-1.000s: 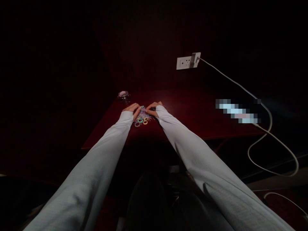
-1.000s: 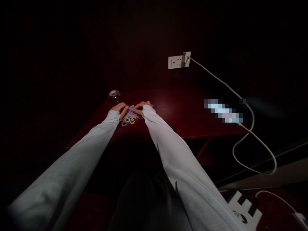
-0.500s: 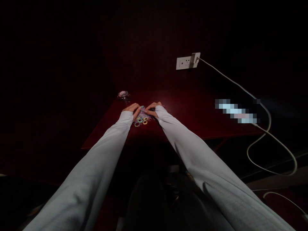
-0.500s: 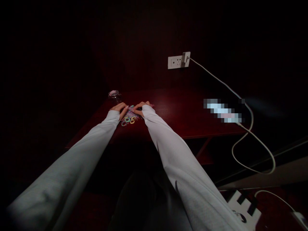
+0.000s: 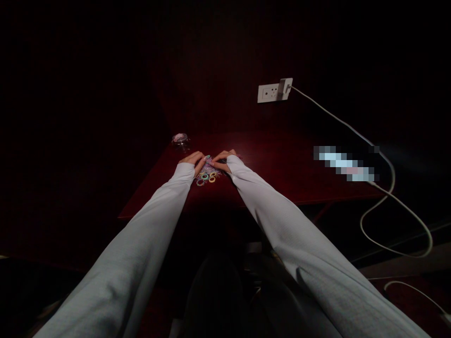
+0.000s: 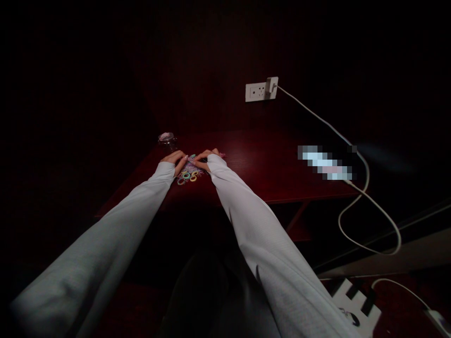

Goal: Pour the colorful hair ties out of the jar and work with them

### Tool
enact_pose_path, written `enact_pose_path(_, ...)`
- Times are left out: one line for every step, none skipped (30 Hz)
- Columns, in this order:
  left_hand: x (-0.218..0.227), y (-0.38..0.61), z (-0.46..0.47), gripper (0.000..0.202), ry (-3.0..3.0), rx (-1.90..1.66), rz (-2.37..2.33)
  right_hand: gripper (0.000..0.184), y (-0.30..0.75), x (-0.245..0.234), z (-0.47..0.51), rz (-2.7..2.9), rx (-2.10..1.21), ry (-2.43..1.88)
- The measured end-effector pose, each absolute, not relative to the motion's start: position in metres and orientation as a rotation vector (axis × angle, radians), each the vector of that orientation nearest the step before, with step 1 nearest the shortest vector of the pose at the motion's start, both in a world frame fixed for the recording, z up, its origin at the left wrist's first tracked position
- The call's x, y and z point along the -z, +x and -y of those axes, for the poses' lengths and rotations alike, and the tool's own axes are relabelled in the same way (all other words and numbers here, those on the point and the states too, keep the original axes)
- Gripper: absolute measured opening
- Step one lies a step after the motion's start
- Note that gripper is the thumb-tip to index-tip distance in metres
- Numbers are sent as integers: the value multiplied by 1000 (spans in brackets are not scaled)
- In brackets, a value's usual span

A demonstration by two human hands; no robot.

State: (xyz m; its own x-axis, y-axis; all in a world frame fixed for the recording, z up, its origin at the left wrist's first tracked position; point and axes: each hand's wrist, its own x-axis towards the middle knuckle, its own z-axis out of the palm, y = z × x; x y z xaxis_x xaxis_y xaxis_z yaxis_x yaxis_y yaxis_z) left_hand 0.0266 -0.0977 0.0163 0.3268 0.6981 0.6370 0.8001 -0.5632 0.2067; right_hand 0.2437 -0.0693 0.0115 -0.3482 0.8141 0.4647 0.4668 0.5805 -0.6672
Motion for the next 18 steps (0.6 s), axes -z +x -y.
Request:
enact_pose_path(-15, 27, 97, 39, -2424, 1066, 1392, 30, 243, -11, 68, 1995, -537, -1033)
enact_pose_path(-15, 27, 97, 40, -2406, 1079, 1399, 30, 243, -10, 66, 1988, -529, -1042)
enact_pose_path(-14, 28, 97, 41, -2388, 1094, 1404, 30, 243, -10, 65, 1983, -523, -1046)
enact_pose_path(-14, 28, 97, 43, -2379, 1103, 1405, 29, 243, -10, 64, 1977, -518, -1050)
enact_pose_path(-13, 29, 97, 44, -2379, 1106, 1404, 28, 243, -10, 64, 1974, -513, -1055)
enact_pose_path(-13, 29, 98, 44, -2380, 1108, 1408, 26, 244, -11, 64, 1962, -495, -1068)
enact_pose_path(-14, 29, 99, 45, -2380, 1110, 1416, 25, 245, -12, 65, 1945, -468, -1088)
enact_pose_path(-14, 30, 100, 46, -2377, 1111, 1429, 24, 247, -14, 66, 1922, -434, -1109)
enact_pose_path(-14, 30, 100, 46, -2369, 1115, 1442, 24, 249, -16, 68, 1887, -394, -1144)
enact_pose_path(-15, 30, 101, 47, -2360, 1121, 1454, 24, 252, -20, 70, 1841, -353, -1194)
enact_pose_path(-15, 30, 101, 48, -2352, 1128, 1458, 23, 256, -23, 73, 1792, -318, -1254)
enact_pose_path(-15, 30, 102, 48, -2352, 1131, 1454, 23, 260, -26, 75, 1726, -277, -1343)
enact_pose_path(-15, 30, 102, 47, -2355, 1134, 1445, 23, 264, -30, 77, 1670, -239, -1428)
enact_pose_path(-15, 30, 101, 47, -2361, 1137, 1434, 23, 267, -33, 79, 1622, -202, -1502)
enact_pose_path(-15, 30, 101, 46, -2367, 1140, 1423, 24, 271, -35, 80, 1583, -170, -1562)
enact_pose_path(-15, 30, 101, 45, -2372, 1142, 1416, 25, 274, -37, 81, 1560, -147, -1608)
enact_pose_path(-15, 30, 101, 45, -2374, 1144, 1413, 26, 276, -37, 81, 1545, -127, -1648)
enact_pose_path(-15, 30, 101, 45, -2374, 1143, 1414, 27, 279, -37, 81, 1532, -112, -1687)
